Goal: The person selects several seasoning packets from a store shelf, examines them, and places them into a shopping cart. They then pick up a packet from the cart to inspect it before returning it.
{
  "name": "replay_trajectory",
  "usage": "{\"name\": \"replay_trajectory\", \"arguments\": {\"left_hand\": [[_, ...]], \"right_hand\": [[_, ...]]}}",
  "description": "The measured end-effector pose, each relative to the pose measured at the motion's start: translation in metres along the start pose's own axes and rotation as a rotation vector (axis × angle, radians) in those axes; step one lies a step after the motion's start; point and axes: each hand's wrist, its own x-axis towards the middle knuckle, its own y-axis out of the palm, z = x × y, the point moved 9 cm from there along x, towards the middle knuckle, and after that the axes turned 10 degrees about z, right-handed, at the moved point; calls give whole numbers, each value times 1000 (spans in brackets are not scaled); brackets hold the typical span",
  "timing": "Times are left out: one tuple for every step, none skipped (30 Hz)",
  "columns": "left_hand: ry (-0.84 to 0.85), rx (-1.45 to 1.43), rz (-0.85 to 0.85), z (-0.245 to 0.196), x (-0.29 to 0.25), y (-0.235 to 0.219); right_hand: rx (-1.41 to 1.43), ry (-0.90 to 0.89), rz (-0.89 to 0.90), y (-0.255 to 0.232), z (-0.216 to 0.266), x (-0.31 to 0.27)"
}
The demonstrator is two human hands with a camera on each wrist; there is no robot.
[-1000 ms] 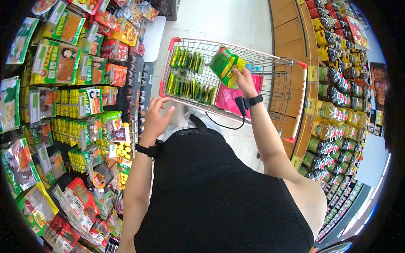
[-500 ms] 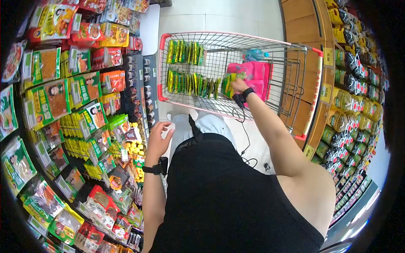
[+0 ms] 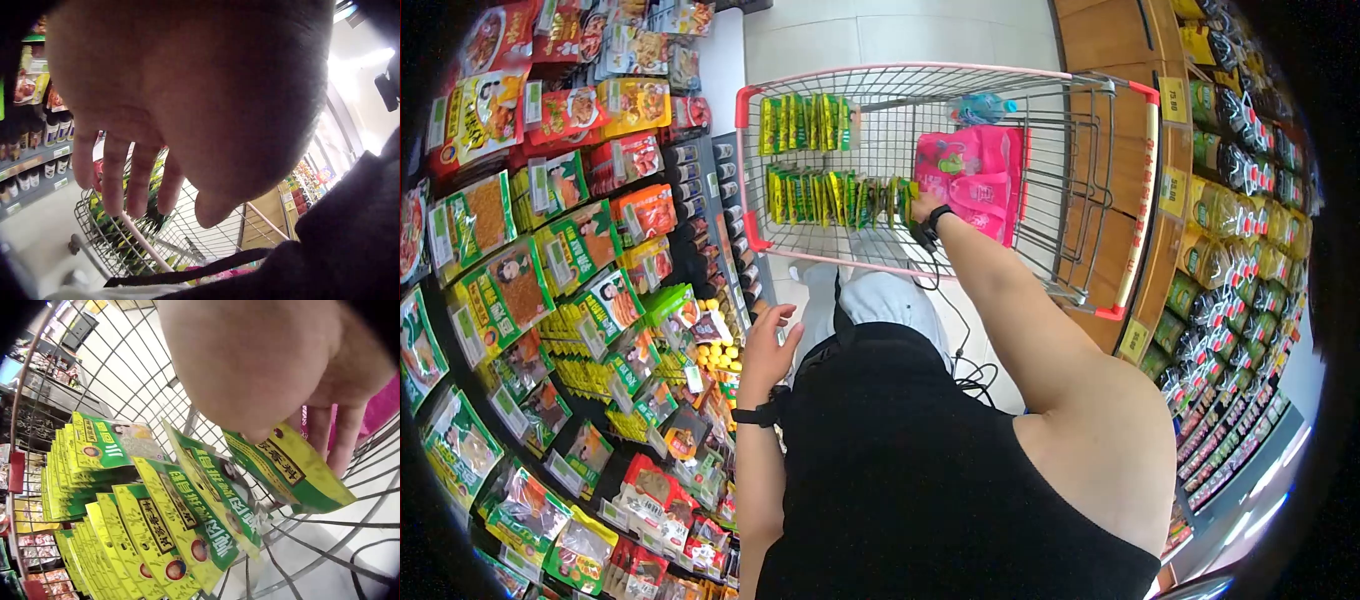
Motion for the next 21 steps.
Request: {"name": "replay_trajectory", "arguments": {"left_hand": [[3,12,5,1,1,1],[4,15,11,0,2,2],[5,19,16,-1,2,2],[7,23,19,-3,4,1],[1,22,26,-3,6,2],[-6,22,33,-4,7,2],[-15,21,40,-3,7,3],[-3,33,38,-2,7,3],[9,45,35,-1,8,4],[22,55,30,-2,9,4],[16,55,32,-3,9,3],[10,55,33,-5,9,4],[4,54,33,-7,9,4],[9,55,32,-7,10,4],[13,56,33,-8,10,4],[18,56,34,-8,9,4],[21,56,31,-9,9,5],[26,55,27,-10,8,5],[31,53,23,-10,8,6],[30,44,22,-10,7,6],[28,34,19,-8,6,7]], "right_hand": [[36,17,45,4,-1,-1],[67,-10,4,1,2,-5],[98,-39,-37,-1,5,-9],[129,-68,-79,-1,7,-10],[122,-26,-114,-1,5,-10],[158,-19,-73,4,5,-8],[194,-12,-31,6,9,-8],[229,-7,11,9,13,-9],[224,-12,-31,4,15,-14],[204,5,-3,4,19,-17],[183,20,24,3,23,-20],[161,35,50,1,26,-24],[223,46,58,3,24,-22],[285,56,66,6,24,-21],[347,67,74,9,22,-20],[332,47,47,11,21,-16],[317,27,19,13,19,-12],[300,8,-10,13,17,-9],[306,-16,4,9,21,-14],[310,-40,18,6,25,-20],[314,-66,32,3,31,-25]]}}
